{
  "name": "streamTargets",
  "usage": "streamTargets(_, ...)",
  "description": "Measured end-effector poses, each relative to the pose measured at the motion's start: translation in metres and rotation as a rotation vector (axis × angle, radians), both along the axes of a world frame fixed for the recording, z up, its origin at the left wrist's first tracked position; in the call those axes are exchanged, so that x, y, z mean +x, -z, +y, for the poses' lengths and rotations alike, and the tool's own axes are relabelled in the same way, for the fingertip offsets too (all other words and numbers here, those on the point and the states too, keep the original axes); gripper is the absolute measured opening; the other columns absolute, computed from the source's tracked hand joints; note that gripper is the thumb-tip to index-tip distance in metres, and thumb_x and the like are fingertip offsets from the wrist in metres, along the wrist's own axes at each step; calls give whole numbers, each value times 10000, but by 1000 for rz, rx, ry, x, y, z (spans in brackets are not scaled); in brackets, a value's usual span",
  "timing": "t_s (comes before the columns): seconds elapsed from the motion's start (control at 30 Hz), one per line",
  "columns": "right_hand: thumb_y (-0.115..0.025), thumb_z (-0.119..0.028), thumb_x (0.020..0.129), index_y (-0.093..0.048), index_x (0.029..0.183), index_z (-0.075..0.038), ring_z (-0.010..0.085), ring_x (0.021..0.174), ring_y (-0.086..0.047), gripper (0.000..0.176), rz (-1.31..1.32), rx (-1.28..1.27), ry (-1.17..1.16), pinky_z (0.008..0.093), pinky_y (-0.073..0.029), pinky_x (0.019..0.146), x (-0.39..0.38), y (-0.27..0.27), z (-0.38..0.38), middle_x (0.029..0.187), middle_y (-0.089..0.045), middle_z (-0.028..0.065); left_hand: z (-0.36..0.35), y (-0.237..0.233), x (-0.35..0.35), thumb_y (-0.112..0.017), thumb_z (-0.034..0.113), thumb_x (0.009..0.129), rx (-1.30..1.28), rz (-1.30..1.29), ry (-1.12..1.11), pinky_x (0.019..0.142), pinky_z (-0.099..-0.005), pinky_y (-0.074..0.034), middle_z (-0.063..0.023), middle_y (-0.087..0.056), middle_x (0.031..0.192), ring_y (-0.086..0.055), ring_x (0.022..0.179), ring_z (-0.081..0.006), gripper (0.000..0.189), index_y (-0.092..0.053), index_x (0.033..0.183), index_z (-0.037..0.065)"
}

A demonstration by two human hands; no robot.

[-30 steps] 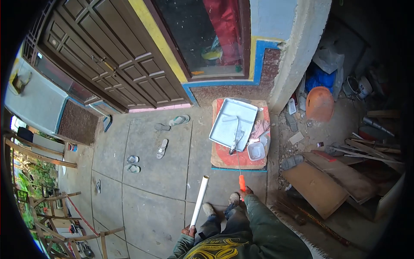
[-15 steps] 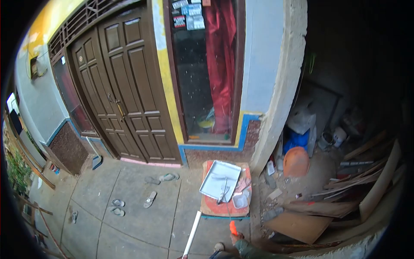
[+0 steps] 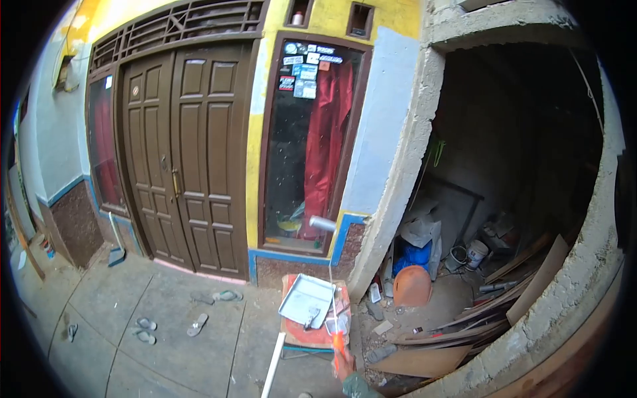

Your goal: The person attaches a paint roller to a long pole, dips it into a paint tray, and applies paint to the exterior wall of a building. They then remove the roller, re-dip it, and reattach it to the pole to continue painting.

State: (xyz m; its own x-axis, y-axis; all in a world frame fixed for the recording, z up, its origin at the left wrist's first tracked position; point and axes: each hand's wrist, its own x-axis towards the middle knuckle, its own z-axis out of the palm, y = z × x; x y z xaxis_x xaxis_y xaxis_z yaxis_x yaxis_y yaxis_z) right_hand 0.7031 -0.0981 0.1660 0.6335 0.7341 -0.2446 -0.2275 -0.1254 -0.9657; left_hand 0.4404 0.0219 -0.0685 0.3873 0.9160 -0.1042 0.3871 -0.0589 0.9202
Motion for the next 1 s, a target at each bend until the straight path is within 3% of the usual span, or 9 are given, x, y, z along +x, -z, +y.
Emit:
streamTargets(0.07,-468,-381,894,-474,1080,-131,120,328,-370,312,-48,99,-21,270,-324,305,-7,-37,8,506,-408,11,-37,15,-32,-444,435,883,-33,66,-24,506,-367,-404,-72,-485,492,-501,484,-209,501,-544,574,53)
streamTargets(0.1,-473,-378,893,-475,1086,-129,99,347,-374,315,-708,187,-17,253,-321,311,30,36,25,519,-402,-3,-63,20,-52,-444,439,881,-59,105,-38,508,-370,-405,-76,-484,489,-504,483,-212,507,-543,567,53)
streamTargets(0.13,-483,-368,890,-472,1102,-120,83,374,-385,327,-127,268,-2,241,-318,318,9,-23,31,540,-405,-16,-95,23,-71,-444,443,880,-92,152,-54,510,-373,-406,-79,-484,485,-508,483,-216,514,-541,561,53)
streamTargets(0.17,-495,-332,884,-519,1035,-79,69,452,-412,296,35,317,-20,219,-342,399,-2,-54,34,626,-435,-21,-96,-43,-75,-470,454,871,-184,41,-27,499,-387,-391,-86,-481,473,-487,470,-209,532,-551,538,48)
streamTargets(0.2,-513,-334,874,-511,1012,-83,69,453,-414,286,-46,323,16,223,-345,397,-7,-70,47,636,-439,-20,-101,-107,-77,-479,466,866,-262,138,-65,485,-390,-371,-83,-478,475,-466,467,-193,541,-536,533,43)
streamTargets(0.23,-526,-289,869,-481,1039,-87,79,453,-432,268,38,439,-45,224,-362,395,-20,-108,57,640,-445,-10,-102,-70,-84,-472,455,876,-229,-22,-71,478,-381,-358,-76,-461,471,-440,467,-178,536,-525,544,37)
streamTargets(0.33,-530,-188,840,-426,978,-90,81,424,-437,199,175,541,-259,216,-379,351,-37,-156,88,660,-465,19,-106,-130,-91,-438,423,904,-209,-40,-41,485,-347,-361,-51,-449,479,-428,478,-155,515,-514,570,38)
streamTargets(0.8,-526,-293,875,-406,790,-131,60,380,-369,218,453,621,-353,218,-333,338,-99,-175,176,588,-412,-17,-121,-185,-114,-485,387,900,-545,-345,-87,493,-281,-344,28,-484,544,-426,525,-87,460,-550,590,54)
streamTargets(1.0,-529,-294,873,-414,769,-153,64,354,-365,209,510,608,-397,225,-336,326,-119,-173,182,548,-415,-31,-117,-172,-129,-456,408,891,-262,-1,-90,508,-381,-370,-92,-463,530,-455,504,-190,466,-538,622,37)
